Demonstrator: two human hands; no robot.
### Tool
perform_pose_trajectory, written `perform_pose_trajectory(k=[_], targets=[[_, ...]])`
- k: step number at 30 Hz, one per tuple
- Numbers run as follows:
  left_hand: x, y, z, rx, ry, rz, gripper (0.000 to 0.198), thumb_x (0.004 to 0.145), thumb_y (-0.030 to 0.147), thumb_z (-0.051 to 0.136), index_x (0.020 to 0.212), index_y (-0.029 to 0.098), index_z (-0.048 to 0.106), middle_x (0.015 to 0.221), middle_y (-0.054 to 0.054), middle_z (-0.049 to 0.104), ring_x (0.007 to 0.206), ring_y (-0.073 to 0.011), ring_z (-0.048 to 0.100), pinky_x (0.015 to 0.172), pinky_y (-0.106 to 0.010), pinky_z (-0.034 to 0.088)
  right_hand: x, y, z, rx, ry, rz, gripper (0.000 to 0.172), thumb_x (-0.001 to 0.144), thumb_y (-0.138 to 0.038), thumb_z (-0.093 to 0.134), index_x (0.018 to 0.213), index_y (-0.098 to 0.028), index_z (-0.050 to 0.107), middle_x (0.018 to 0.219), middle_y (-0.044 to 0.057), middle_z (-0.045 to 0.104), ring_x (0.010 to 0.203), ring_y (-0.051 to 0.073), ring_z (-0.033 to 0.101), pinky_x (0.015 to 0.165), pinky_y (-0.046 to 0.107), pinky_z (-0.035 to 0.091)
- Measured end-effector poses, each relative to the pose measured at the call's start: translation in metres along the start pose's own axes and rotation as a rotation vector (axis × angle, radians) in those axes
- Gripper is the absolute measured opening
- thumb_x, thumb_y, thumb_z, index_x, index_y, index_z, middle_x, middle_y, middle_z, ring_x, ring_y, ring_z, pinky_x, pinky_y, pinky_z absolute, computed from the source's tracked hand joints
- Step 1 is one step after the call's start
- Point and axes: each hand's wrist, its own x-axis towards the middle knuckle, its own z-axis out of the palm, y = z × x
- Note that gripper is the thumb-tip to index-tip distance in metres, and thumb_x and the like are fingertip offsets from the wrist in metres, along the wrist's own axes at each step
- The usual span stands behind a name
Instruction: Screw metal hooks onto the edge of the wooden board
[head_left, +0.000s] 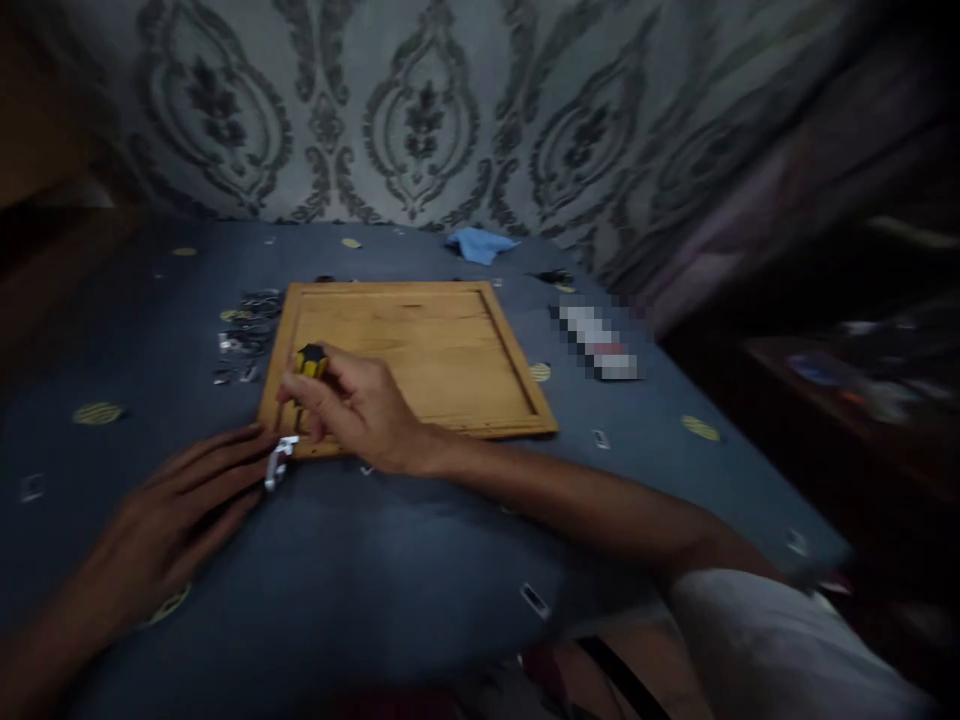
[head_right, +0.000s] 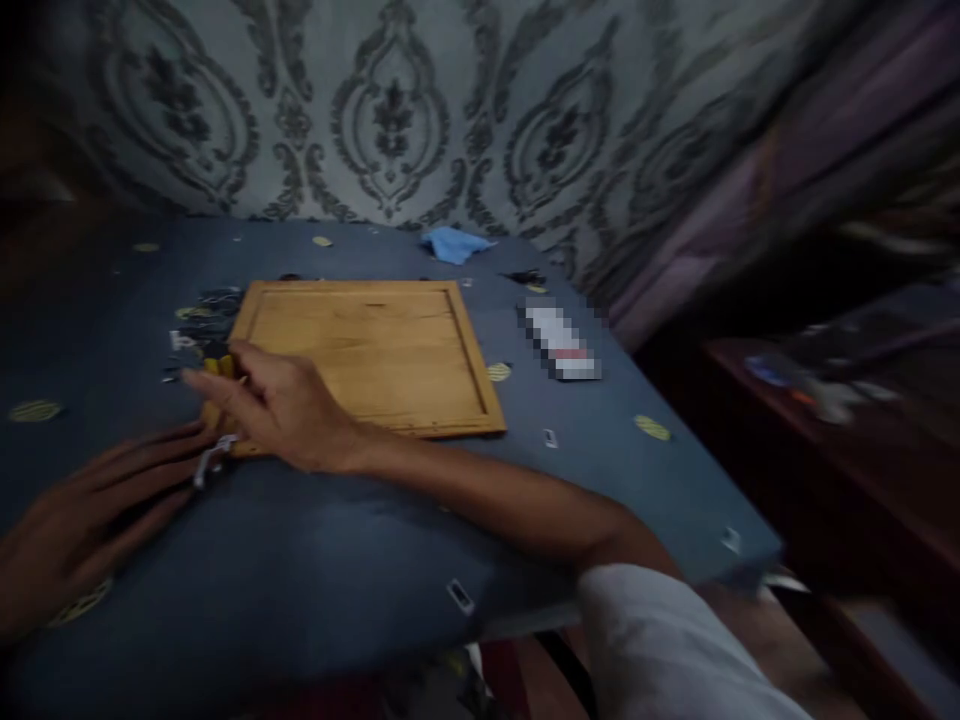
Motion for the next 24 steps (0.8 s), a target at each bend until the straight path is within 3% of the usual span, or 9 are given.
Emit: perform_pose_trajectory(k=[4,9,12,17,22,24], targets=[[-0.011,-0.018,0.009,-0.059,-0.028,-0.046,0.055,0.107,0.038,0.048,0.157,0.058,0.04,0.162,0.018,0.051,0.142,-0.033,0.058,0.113,-0.058,0.051,-0.02,-0.001,0.003,-0.083,0.077,0.029,0.018,0.105,-0.032,0.063,0.092,-0.021,0.057,0.08,-0.001,0.065,0.076,0.012,0.067,0.074,0.023,0.055],[-0.014,-0.029,0.015,-0.1,0.028,-0.018,0.054,0.105,0.039,0.049,0.153,0.065,0.042,0.159,0.025,0.052,0.136,-0.0367,0.062,0.106,-0.066,0.054,-0.042,-0.003,0.0,-0.144,0.115,-0.078,0.006,0.101,-0.021,0.066,0.102,-0.015,0.067,0.093,0.003,0.073,0.08,0.011,0.069,0.075,0.021,0.056],[-0.008,-0.026,0.014,-0.06,0.05,-0.014,0.049,0.106,0.041,0.05,0.152,0.058,0.049,0.156,0.018,0.058,0.133,-0.0353,0.065,0.106,-0.063,0.057,-0.049,0.0,-0.001,-0.246,0.124,-0.187,0.011,0.102,-0.024,0.065,0.107,-0.015,0.069,0.101,0.004,0.077,0.081,0.01,0.072,0.078,0.019,0.057],[0.009,-0.002,0.001,0.005,0.068,0.064,0.036,0.106,0.033,0.056,0.141,0.034,0.067,0.14,-0.003,0.074,0.131,-0.0301,0.068,0.108,-0.047,0.06,-0.054,0.003,-0.004,-0.248,0.108,-0.276,0.027,0.107,-0.04,0.058,0.108,-0.016,0.07,0.103,0.007,0.078,0.078,0.012,0.072,0.075,0.024,0.059],[0.017,0.009,-0.004,-0.009,0.028,0.042,0.032,0.107,0.024,0.056,0.138,0.025,0.067,0.137,-0.01,0.075,0.136,-0.0279,0.065,0.11,-0.045,0.058,-0.053,0.009,-0.01,-0.186,0.112,-0.276,0.024,0.107,-0.037,0.058,0.111,-0.017,0.071,0.101,0.007,0.078,0.082,0.015,0.074,0.073,0.026,0.058],[0.016,0.01,-0.004,-0.019,0.024,0.041,0.033,0.107,0.022,0.056,0.138,0.024,0.067,0.139,-0.01,0.073,0.138,-0.0277,0.063,0.111,-0.046,0.057,-0.053,0.012,-0.011,-0.176,0.139,-0.268,0.023,0.107,-0.036,0.058,0.111,-0.018,0.071,0.103,0.007,0.078,0.089,0.016,0.076,0.078,0.027,0.059]])
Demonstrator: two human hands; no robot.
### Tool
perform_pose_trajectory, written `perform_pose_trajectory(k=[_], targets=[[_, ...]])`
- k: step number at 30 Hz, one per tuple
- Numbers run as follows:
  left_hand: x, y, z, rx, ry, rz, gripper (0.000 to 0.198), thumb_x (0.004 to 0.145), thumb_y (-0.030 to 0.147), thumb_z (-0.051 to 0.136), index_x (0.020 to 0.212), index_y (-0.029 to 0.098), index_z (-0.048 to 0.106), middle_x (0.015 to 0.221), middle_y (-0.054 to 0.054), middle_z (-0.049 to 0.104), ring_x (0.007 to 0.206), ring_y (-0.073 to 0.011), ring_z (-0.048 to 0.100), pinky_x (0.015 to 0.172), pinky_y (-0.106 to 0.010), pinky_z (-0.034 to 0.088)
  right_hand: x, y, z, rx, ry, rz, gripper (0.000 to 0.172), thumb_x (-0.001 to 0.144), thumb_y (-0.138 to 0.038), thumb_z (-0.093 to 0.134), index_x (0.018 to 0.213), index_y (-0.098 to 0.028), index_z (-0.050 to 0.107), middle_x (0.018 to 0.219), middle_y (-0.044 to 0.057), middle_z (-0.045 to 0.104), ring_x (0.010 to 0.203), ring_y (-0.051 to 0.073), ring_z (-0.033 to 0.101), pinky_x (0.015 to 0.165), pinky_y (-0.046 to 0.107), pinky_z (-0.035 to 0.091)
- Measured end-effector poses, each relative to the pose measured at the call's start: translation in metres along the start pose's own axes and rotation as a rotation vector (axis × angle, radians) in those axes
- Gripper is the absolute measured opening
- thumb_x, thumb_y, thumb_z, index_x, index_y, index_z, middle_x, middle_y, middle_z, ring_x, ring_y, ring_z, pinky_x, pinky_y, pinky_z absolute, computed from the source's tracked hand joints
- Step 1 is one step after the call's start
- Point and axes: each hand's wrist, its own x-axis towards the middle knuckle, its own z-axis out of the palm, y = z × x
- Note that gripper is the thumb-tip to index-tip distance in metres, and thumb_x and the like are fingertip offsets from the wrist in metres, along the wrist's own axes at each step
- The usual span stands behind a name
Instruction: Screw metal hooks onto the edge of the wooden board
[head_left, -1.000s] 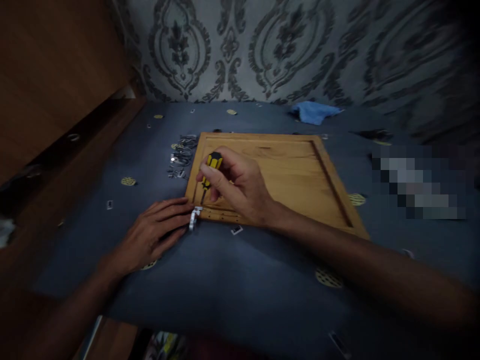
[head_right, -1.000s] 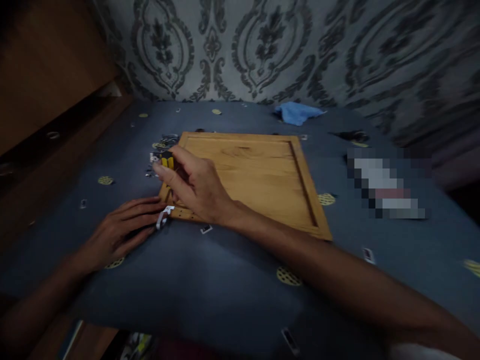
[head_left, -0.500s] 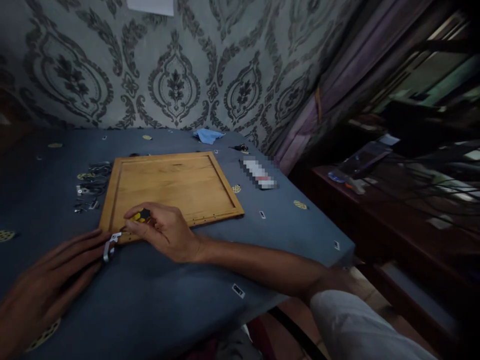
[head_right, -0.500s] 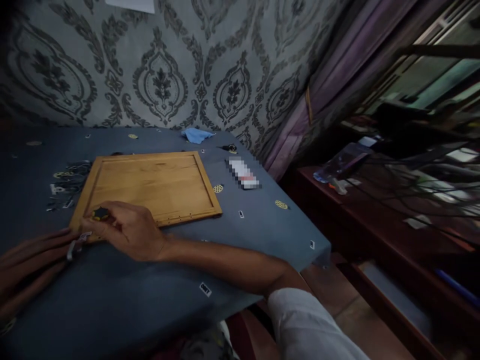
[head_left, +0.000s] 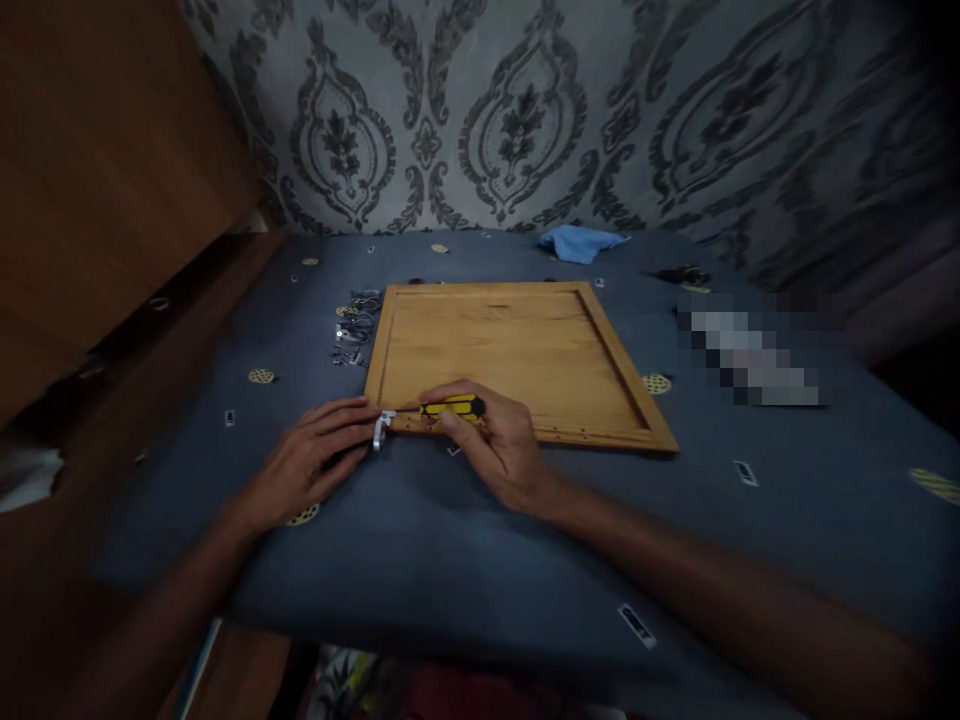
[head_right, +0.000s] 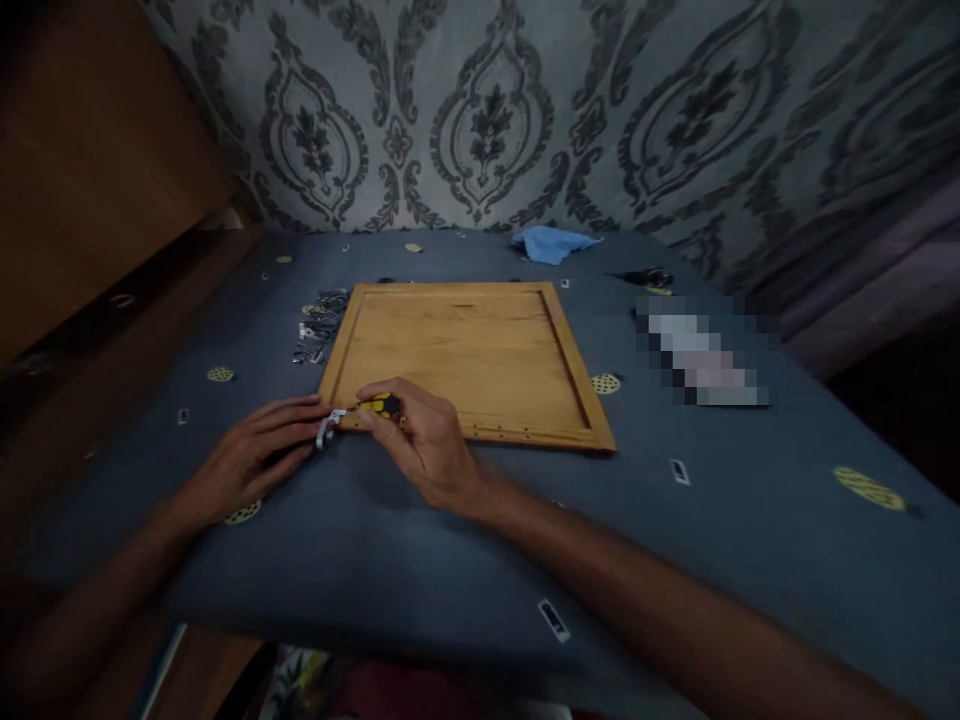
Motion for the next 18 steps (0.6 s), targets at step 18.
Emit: perform_pose_trajectory(k=[18], targets=[[0.0027,0.0099,-0.0088,-0.19,-0.054,-0.243,0.025,0.106,0.03,0.06,0.129,0.022,0.06,0.143,-0.013,0.067,0.133,-0.0277,0.064,0.112,-0.045,0.052,-0.0012,0.0042,-0.003,0.043,0.038,0.072,0.019,0.108,-0.03,0.057,0.115,-0.022,0.072,0.107,0.007,0.081,0.1,0.019,0.08,0.086,0.03,0.065]])
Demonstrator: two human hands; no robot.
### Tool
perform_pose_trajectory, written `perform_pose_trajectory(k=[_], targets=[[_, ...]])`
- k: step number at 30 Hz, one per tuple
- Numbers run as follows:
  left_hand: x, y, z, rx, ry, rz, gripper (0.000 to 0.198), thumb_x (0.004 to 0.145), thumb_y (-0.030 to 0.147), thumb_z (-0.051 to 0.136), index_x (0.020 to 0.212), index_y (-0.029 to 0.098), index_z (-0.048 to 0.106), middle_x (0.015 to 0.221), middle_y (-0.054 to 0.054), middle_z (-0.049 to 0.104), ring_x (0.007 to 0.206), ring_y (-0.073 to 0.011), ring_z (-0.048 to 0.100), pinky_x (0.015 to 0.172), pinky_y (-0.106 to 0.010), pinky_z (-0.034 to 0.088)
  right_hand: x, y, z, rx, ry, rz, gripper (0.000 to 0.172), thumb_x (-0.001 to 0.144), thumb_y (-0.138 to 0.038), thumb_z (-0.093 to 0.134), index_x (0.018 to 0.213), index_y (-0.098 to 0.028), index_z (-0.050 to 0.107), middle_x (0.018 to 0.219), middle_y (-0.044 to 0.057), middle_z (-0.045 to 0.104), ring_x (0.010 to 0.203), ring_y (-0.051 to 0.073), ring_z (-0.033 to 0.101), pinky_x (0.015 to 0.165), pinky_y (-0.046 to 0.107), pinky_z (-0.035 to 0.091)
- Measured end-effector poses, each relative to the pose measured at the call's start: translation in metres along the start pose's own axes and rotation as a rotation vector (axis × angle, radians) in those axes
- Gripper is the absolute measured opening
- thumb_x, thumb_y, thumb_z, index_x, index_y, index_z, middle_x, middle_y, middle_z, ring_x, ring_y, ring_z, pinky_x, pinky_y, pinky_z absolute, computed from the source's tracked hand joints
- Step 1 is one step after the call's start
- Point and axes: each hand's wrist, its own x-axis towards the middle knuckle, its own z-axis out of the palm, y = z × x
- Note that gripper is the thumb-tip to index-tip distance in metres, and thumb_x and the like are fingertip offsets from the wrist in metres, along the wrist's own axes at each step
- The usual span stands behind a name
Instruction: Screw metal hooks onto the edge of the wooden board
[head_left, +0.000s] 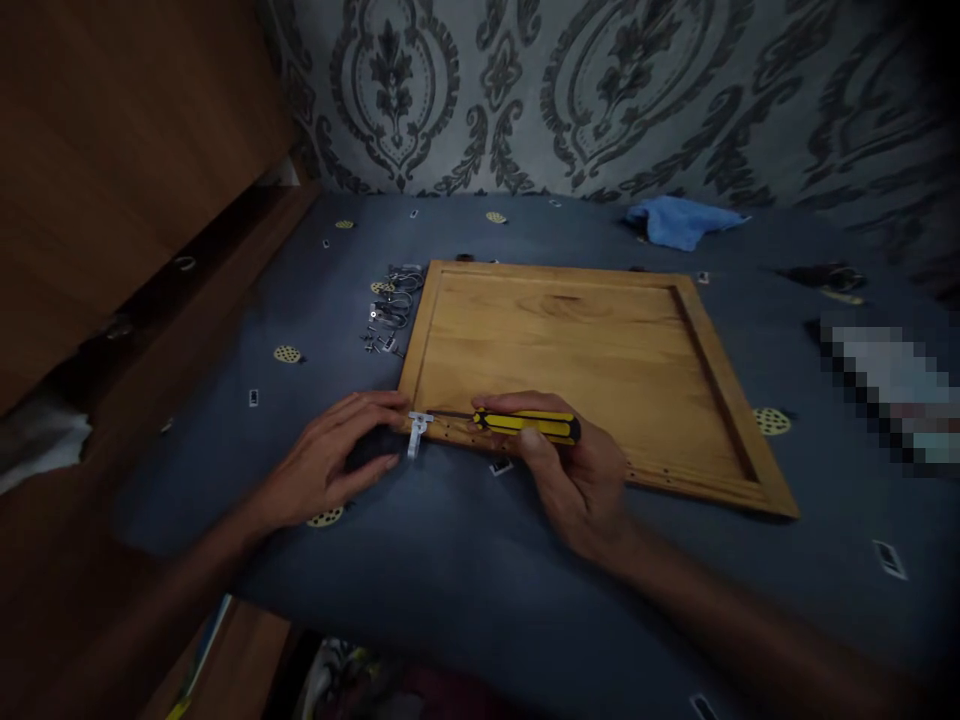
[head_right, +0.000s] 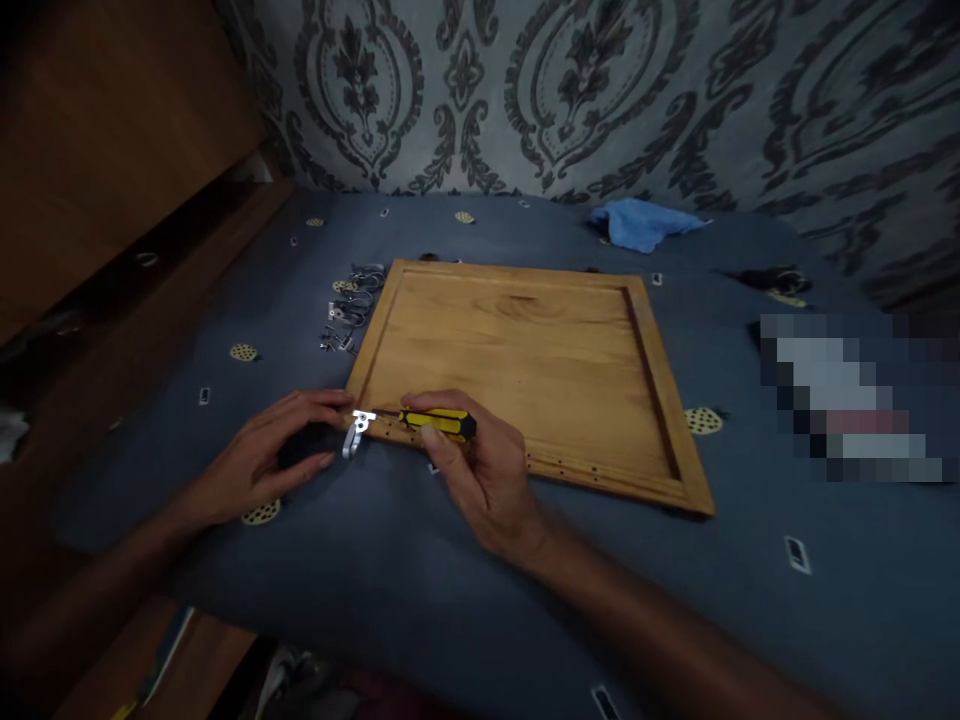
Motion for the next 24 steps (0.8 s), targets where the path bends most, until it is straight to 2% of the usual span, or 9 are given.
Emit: perform_pose_trajectory(k=[3,6,12,17,22,24], targets=[[0.005,0.003,-0.003,-0.006,-0.061,-0.092,0.045,0.099,0.043,0.071,0.136,0.023,0.055,0.142,-0.013,0.063,0.129,-0.0302,0.062,0.109,-0.046,0.053,-0.001,0.001,0.0,0.004,-0.003,-0.014,0.018,0.108,-0.029,0.057,0.118,-0.022,0.071,0.108,0.007,0.081,0.103,0.018,0.079,0.087,0.03,0.065],[0.012,0.003,-0.004,0.001,-0.109,-0.104,0.06,0.093,0.051,0.077,0.142,0.024,0.055,0.139,-0.012,0.061,0.128,-0.0313,0.059,0.107,-0.046,0.054,-0.002,0.001,-0.002,0.012,-0.016,0.001,0.018,0.108,-0.028,0.057,0.119,-0.023,0.07,0.109,0.007,0.08,0.104,0.018,0.079,0.087,0.029,0.064],[0.016,-0.001,0.003,-0.009,-0.083,-0.122,0.052,0.093,0.05,0.078,0.137,0.026,0.063,0.134,-0.01,0.058,0.125,-0.0299,0.056,0.106,-0.045,0.053,-0.001,0.0,-0.002,0.025,-0.015,0.016,0.018,0.108,-0.03,0.058,0.119,-0.023,0.07,0.109,0.005,0.08,0.102,0.016,0.078,0.088,0.026,0.063],[0.015,-0.003,0.008,-0.005,-0.045,-0.108,0.046,0.095,0.048,0.075,0.133,0.025,0.064,0.131,-0.009,0.057,0.124,-0.0286,0.056,0.106,-0.044,0.052,0.008,-0.002,-0.001,0.062,0.016,0.055,0.02,0.109,-0.035,0.056,0.115,-0.024,0.072,0.108,0.004,0.079,0.096,0.013,0.078,0.082,0.022,0.063],[0.017,-0.002,0.006,-0.033,-0.042,-0.13,0.043,0.094,0.049,0.076,0.128,0.025,0.066,0.13,-0.009,0.059,0.124,-0.0292,0.057,0.106,-0.045,0.051,0.022,-0.009,-0.001,0.091,-0.001,0.072,0.025,0.11,-0.042,0.054,0.111,-0.025,0.073,0.105,0.004,0.079,0.074,0.011,0.073,0.07,0.026,0.062],[0.018,-0.001,0.005,-0.033,-0.043,-0.126,0.043,0.095,0.05,0.075,0.128,0.024,0.066,0.129,-0.009,0.06,0.123,-0.0292,0.057,0.106,-0.044,0.051,0.027,-0.011,-0.001,0.091,-0.003,0.053,0.026,0.11,-0.043,0.053,0.11,-0.025,0.073,0.102,0.004,0.078,0.072,0.011,0.072,0.069,0.028,0.062]])
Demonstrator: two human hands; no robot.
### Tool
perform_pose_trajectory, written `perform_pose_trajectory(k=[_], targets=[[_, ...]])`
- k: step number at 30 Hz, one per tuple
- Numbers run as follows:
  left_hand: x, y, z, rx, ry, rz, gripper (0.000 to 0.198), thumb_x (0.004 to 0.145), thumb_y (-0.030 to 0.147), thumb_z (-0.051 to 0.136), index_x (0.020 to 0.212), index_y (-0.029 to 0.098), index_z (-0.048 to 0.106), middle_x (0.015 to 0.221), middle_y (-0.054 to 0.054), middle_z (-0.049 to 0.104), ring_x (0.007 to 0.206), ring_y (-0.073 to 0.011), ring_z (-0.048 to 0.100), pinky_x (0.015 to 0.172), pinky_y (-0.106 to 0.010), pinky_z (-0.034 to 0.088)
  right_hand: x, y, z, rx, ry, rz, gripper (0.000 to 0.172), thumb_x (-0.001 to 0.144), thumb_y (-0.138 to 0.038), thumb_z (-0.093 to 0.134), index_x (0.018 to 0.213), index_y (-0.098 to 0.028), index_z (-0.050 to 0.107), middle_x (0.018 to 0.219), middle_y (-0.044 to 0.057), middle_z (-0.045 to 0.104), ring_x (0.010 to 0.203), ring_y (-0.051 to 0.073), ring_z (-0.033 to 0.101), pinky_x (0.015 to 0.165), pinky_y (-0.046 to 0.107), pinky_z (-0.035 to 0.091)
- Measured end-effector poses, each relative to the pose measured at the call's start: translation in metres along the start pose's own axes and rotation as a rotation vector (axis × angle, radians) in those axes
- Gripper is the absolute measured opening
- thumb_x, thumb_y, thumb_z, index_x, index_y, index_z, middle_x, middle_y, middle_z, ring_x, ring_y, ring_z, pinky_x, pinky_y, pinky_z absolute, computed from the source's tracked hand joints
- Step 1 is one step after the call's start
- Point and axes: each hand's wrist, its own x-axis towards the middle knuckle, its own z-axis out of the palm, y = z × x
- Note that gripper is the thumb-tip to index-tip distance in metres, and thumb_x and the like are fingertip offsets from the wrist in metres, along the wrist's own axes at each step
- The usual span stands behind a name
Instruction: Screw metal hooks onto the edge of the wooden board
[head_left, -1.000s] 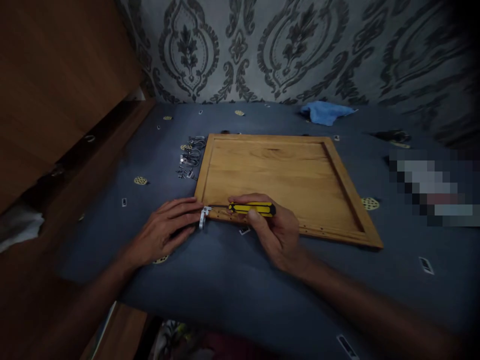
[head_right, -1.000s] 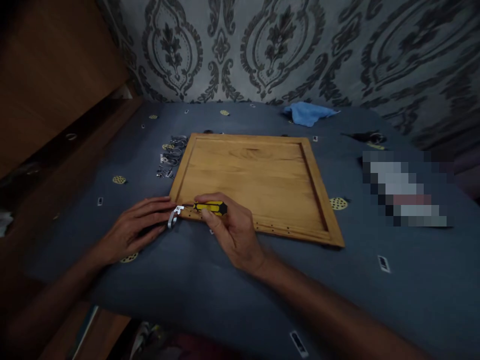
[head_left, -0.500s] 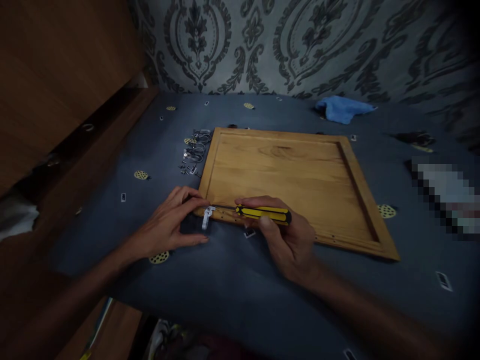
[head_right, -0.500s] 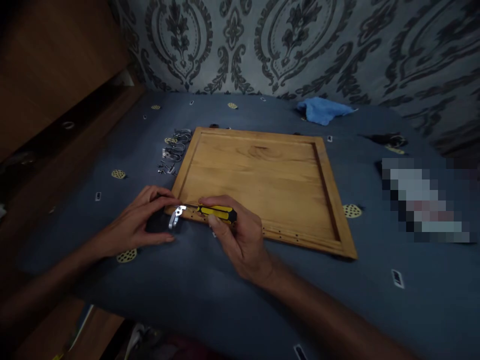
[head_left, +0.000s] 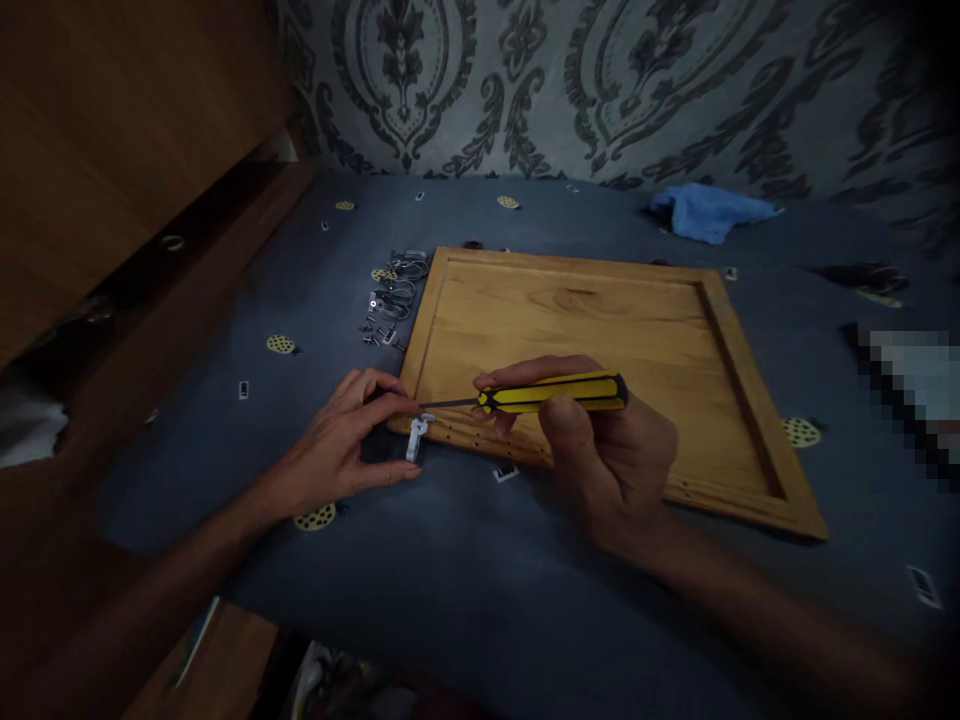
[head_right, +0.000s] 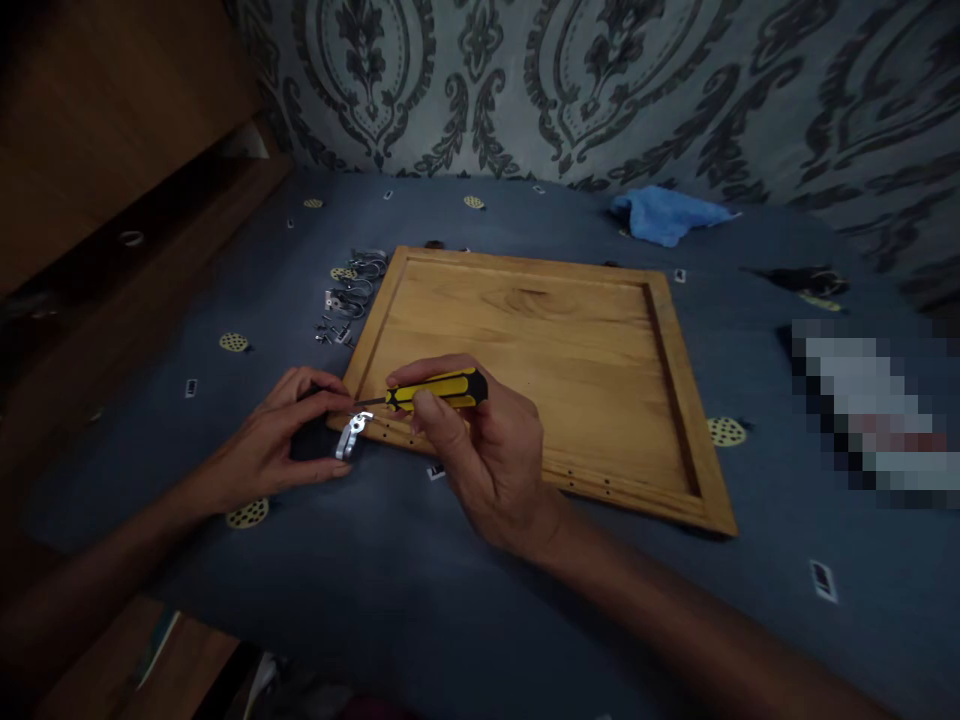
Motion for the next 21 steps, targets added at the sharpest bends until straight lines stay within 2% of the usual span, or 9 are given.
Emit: perform_pose_trajectory(k=[3,8,16,21], targets=[[0.0004,0.0009,-0.0006,-0.002,0.0,-0.001,0.044,0.095,0.05,0.075,0.129,0.024,0.066,0.129,-0.009,0.06,0.122,-0.0292,0.057,0.104,-0.044,0.052,0.0044,-0.0017,-0.0004,-0.017,-0.012,-0.02,0.028,0.11,-0.043,0.052,0.108,-0.026,0.073,0.098,0.004,0.078,0.076,0.014,0.075,0.069,0.028,0.062],[0.0007,0.0019,-0.0018,-0.017,-0.018,-0.027,0.044,0.094,0.051,0.076,0.129,0.026,0.066,0.129,-0.009,0.061,0.122,-0.0296,0.057,0.106,-0.045,0.051,0.0074,0.0,-0.001,-0.042,-0.021,0.003,0.031,0.109,-0.047,0.052,0.103,-0.025,0.073,0.091,0.004,0.077,0.072,0.015,0.074,0.063,0.028,0.062],[0.0001,-0.0005,0.0001,0.001,-0.011,-0.008,0.044,0.094,0.051,0.075,0.129,0.025,0.067,0.129,-0.009,0.06,0.12,-0.0286,0.058,0.103,-0.043,0.052,0.0067,0.0029,0.0003,-0.033,-0.082,0.016,0.032,0.11,-0.045,0.05,0.106,-0.022,0.072,0.092,0.004,0.075,0.073,0.014,0.073,0.066,0.028,0.062],[0.0008,-0.0004,0.0005,-0.006,-0.008,-0.021,0.044,0.093,0.049,0.077,0.127,0.024,0.069,0.128,-0.009,0.062,0.12,-0.0298,0.058,0.103,-0.044,0.052,0.0109,0.0019,0.0003,-0.113,-0.124,-0.043,0.032,0.111,-0.043,0.049,0.104,-0.021,0.071,0.089,0.004,0.075,0.069,0.014,0.072,0.063,0.027,0.059]])
